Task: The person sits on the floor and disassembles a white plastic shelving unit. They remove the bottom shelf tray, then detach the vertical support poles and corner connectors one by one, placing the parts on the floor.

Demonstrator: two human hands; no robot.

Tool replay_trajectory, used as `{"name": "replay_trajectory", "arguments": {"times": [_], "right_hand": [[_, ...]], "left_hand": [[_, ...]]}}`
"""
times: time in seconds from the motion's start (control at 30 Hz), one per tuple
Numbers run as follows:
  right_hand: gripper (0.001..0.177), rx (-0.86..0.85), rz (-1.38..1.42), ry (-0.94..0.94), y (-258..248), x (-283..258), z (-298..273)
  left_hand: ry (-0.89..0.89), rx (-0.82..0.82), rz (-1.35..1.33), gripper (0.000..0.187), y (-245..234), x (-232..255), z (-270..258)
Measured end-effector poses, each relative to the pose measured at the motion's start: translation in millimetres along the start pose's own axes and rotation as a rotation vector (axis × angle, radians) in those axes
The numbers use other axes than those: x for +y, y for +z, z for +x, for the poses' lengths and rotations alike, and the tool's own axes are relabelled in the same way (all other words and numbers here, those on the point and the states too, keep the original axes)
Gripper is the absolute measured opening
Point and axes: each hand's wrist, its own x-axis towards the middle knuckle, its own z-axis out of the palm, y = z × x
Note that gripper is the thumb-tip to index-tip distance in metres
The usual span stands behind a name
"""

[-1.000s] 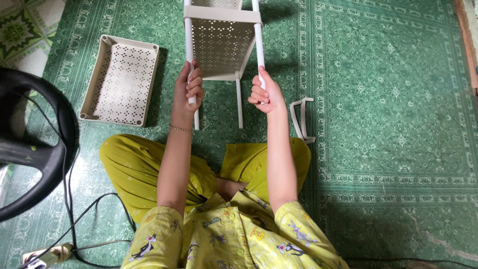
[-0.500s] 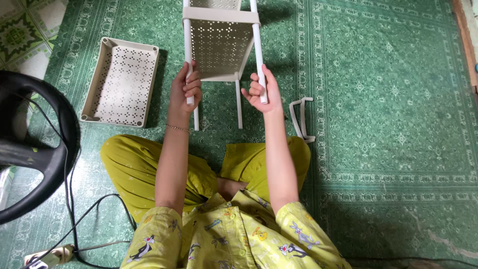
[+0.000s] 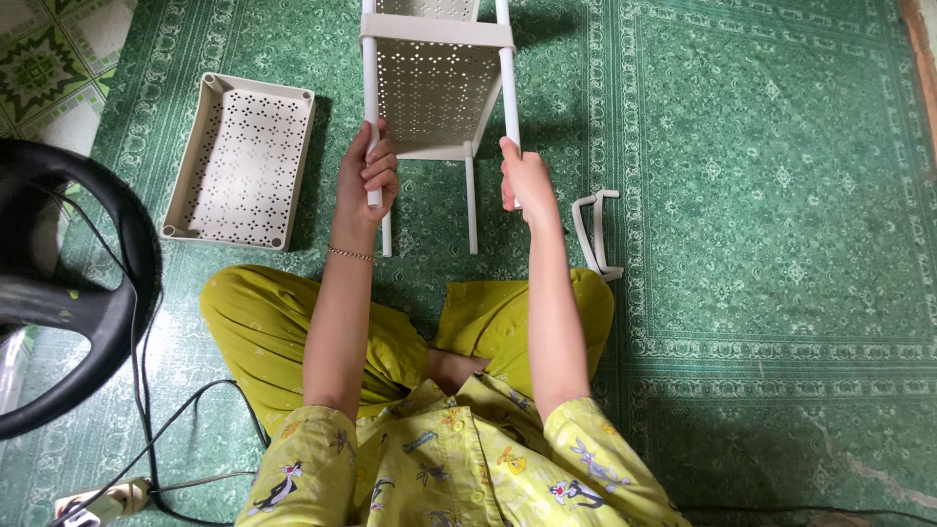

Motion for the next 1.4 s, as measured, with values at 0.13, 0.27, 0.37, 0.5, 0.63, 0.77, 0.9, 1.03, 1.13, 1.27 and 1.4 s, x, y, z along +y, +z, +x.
{"name": "replay_trajectory", "arguments": {"times": [0.13,0.27,0.37,0.5,0.63,0.77,0.9,1.03,1.13,1.27,1.4], "right_hand": [[0.033,-0.37,0.847,0.152,-9.0,7.1,1.0],[0.039,-0.716,1.174,0.093,-0.7,21.2,8.3],[0.04,-0.658,1.017,0.084,-2.2,19.5,8.5],[0.037,-0.201,0.354,0.021,-1.3,1.7,-1.2],[0.033,0.216,-0.417,-0.042,12.5,-13.8,-12.3],[0.028,0.056,-0.033,-0.106,6.7,-5.4,-13.9],[0.027,-0.41,0.82,0.067,-3.4,15.0,-0.3],[0.034,-0.579,0.98,0.105,-4.7,25.0,10.7],[0.035,-0.379,0.649,0.009,-4.0,24.3,9.8],[0.037,0.209,-0.527,-0.021,8.2,12.3,3.4],[0.037,0.29,-0.727,-0.189,13.3,4.9,-13.3]], "left_hand": [[-0.05,0.01,0.011,0.029,3.0,0.7,-2.0],[0.034,0.0,0.111,0.026,0.6,-4.1,-0.7],[0.121,0.095,0.221,0.025,-0.8,-5.5,3.2],[0.129,0.131,0.219,0.025,-4.0,-5.5,6.8],[0.109,0.107,0.189,0.024,-4.3,-3.4,6.1],[0.033,0.078,0.139,0.026,-2.5,1.8,2.4],[0.033,0.087,0.18,0.025,-1.6,1.9,-0.4],[0.073,0.089,0.202,0.025,-0.6,-1.8,0.6],[0.102,0.104,0.199,0.025,-2.3,-5.2,0.6],[0.135,0.085,0.208,0.025,-1.5,-7.1,1.5],[0.096,0.088,0.14,0.027,-0.3,-5.3,-4.1]]}}
